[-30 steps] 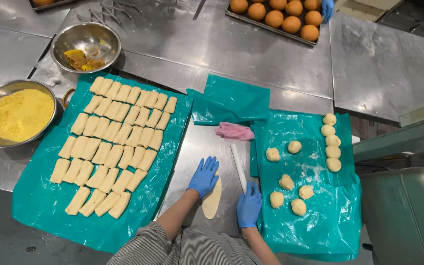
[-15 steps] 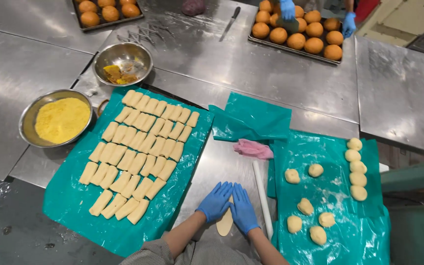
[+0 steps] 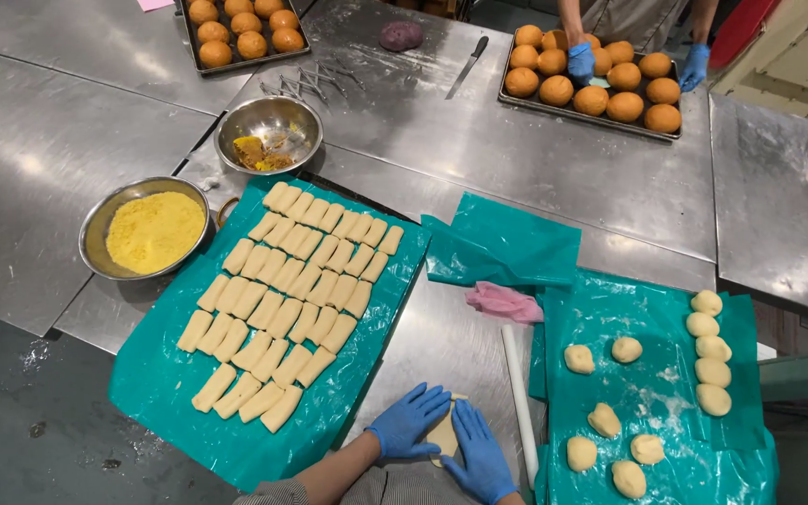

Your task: Rolling out dough balls with a rolling pin and shaping them into rectangular rolls in a bakery kitchen.

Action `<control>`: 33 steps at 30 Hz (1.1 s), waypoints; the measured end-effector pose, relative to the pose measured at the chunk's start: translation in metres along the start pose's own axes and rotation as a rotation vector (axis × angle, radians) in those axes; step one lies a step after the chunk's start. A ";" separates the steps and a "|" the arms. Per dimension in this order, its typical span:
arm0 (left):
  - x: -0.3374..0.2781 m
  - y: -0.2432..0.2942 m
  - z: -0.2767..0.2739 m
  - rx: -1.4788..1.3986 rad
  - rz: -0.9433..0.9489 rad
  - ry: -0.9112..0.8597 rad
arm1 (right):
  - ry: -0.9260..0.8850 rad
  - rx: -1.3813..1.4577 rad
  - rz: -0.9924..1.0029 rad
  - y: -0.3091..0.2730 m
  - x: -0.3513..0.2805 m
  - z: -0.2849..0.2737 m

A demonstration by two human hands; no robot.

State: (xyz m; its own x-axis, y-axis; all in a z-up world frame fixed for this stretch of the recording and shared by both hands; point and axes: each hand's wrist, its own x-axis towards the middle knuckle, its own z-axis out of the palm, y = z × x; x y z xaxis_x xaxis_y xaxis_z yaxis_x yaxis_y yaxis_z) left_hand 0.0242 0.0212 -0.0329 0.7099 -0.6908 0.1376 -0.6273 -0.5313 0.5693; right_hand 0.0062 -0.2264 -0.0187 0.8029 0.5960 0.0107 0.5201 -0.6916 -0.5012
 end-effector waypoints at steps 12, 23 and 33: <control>-0.002 0.004 0.003 0.409 -0.039 0.130 | -0.118 -0.196 0.154 -0.008 -0.001 0.004; 0.009 0.001 0.000 0.179 -0.170 0.028 | 0.035 -0.125 0.172 0.003 0.006 0.011; 0.023 -0.014 -0.003 0.112 -0.118 -0.019 | -0.012 -0.125 0.102 0.031 0.023 -0.004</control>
State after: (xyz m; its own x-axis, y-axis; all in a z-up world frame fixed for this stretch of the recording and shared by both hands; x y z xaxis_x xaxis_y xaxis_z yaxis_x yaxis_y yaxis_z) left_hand 0.0502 0.0143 -0.0351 0.7751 -0.6290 0.0597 -0.5727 -0.6595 0.4869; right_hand 0.0419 -0.2362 -0.0304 0.8499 0.5250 -0.0457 0.4694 -0.7936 -0.3872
